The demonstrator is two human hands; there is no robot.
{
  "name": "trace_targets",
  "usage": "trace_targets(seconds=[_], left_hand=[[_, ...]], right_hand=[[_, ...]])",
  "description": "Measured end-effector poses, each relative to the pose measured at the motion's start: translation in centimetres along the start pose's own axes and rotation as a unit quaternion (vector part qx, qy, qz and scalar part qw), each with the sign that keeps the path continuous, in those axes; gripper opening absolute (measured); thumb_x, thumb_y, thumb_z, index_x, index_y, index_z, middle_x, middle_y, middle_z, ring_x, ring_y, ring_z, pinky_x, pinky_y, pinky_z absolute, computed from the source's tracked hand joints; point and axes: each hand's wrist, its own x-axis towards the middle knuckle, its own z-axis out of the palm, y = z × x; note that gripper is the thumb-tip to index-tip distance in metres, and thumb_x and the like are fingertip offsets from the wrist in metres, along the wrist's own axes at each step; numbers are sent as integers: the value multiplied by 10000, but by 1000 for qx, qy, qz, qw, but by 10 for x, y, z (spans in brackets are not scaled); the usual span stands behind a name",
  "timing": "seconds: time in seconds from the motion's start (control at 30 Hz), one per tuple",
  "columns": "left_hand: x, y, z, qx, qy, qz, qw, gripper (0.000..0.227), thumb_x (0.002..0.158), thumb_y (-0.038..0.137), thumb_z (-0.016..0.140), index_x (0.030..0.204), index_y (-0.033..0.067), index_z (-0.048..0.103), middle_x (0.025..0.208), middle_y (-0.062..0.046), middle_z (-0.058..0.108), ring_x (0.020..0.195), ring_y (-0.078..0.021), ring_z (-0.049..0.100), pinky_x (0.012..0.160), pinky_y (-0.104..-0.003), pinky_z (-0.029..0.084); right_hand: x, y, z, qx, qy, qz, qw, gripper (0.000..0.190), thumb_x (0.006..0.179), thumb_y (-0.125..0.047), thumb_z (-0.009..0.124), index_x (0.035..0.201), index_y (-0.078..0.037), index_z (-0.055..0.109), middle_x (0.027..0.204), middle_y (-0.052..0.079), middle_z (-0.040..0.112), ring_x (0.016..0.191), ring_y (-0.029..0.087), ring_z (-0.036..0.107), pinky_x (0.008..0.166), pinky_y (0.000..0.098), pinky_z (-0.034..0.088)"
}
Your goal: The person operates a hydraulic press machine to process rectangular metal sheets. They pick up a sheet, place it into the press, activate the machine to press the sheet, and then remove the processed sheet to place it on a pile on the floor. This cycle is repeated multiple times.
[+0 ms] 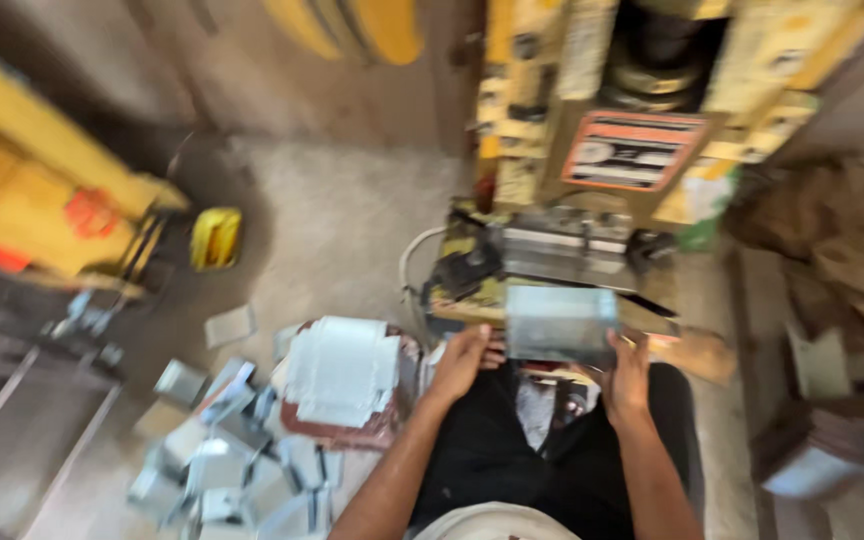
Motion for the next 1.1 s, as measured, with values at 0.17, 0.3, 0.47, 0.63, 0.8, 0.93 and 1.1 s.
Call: trace_targets(seconds=[0.17,0.3,0.47,0.63,0.8,0.93,1.1], left_hand=[[-42,-13,-50,210,21,-100,972,623,1010,595,506,1045,7,708,718,-177,715,553,-203,620,531,-311,490],[-68,-84,-108,135,158,-96,974,530,992,505,627,1009,-24,653,734,-202,645,567,-216,615,515,-355,468],[-138,-125,-197,143,308,-214,916,331,940,351,664,994,33,589,669,-101,617,541,-204,568,472,-374,431],[-223,-140,-249,-160,451,-153,865,292,984,284,604,929,0,640,679,-118,577,506,-210,505,454,-356,401],[-240,-133,-271,-401,536,-42,742,344,962,351,452,1248,168,506,1007,-86,779,537,-183,474,483,-315,422],[-193,-135,-275,-241,528,-109,807,421,993,337,476,1351,116,478,1129,-136,724,652,-201,602,539,-324,512],[-116,-142,-251,-229,509,-157,815,432,952,256,665,1280,63,460,995,-94,658,685,-228,639,531,-371,516]], right_hand=[[-29,28,19,-65,-100,-71,990,501,912,-72,608,1321,-107,320,1319,200,523,1048,310,649,719,506,646],[-55,54,73,-224,-267,-58,936,641,932,-94,685,1480,-41,356,1304,173,579,933,270,646,675,344,592],[-66,92,127,-311,-498,56,807,511,963,-186,661,1424,-42,496,1186,121,679,1015,191,695,828,323,598],[-54,121,137,-288,-540,91,786,356,1005,-207,600,1318,-37,607,1165,73,739,989,176,704,852,300,568],[-45,128,134,-290,-511,110,802,357,1021,-226,593,1307,-12,613,1148,111,742,981,187,709,848,321,578],[-46,124,134,-308,-484,106,812,347,1016,-221,596,1290,-12,638,1123,120,749,961,194,717,845,330,588],[-55,109,137,-312,-452,115,828,342,1016,-227,584,1283,-21,644,1132,118,759,965,188,729,850,327,593]])
